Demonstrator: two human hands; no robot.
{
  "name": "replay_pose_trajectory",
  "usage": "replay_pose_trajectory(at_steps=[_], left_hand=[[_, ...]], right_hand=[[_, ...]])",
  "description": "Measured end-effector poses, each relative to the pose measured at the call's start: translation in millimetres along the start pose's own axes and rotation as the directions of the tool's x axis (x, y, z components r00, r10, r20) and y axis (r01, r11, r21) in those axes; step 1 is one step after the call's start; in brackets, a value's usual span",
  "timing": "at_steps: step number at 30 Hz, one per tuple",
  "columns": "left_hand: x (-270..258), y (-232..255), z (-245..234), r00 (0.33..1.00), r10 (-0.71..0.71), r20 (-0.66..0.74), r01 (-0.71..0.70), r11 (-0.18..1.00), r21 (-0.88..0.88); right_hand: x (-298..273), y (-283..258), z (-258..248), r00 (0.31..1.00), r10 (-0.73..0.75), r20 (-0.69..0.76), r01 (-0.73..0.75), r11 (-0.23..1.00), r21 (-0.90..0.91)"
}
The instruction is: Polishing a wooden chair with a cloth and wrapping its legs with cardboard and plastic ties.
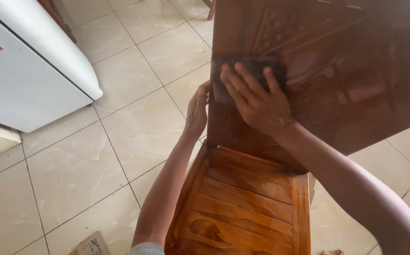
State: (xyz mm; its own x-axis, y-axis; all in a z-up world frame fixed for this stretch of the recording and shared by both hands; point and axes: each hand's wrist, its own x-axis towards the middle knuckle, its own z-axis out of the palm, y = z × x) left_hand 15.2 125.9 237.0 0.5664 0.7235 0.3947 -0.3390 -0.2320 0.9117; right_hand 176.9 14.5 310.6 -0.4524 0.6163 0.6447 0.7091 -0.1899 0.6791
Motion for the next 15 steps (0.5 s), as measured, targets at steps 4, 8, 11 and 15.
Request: replay_pose_trajectory(at_steps=[4, 8, 11, 15], left_hand=[[-4.0, 4.5, 8.7, 1.000, -0.020, -0.020, 0.020, 1.000, -0.005], [-8.8, 12.3, 15.0, 0.993, -0.058, -0.100, 0.055, 0.998, -0.031], [-11.1, -2.6, 16.6, 0.997, -0.006, -0.078, 0.013, 0.996, 0.089], [-16.0, -12.3, 28.8, 0.991, 0.019, -0.129, 0.012, 0.973, 0.232]], right_hand=[[-4.0, -17.2, 0.6, 0.999, 0.041, 0.022, -0.042, 0.999, 0.024], [-29.0, -38.7, -14.1, 0.992, -0.122, 0.009, 0.112, 0.935, 0.337], [-58.9, -26.5, -14.1, 0.991, -0.126, 0.054, 0.100, 0.935, 0.340], [-103.5, 14.5, -22.0, 0.978, 0.038, 0.206, -0.075, 0.982, 0.176]])
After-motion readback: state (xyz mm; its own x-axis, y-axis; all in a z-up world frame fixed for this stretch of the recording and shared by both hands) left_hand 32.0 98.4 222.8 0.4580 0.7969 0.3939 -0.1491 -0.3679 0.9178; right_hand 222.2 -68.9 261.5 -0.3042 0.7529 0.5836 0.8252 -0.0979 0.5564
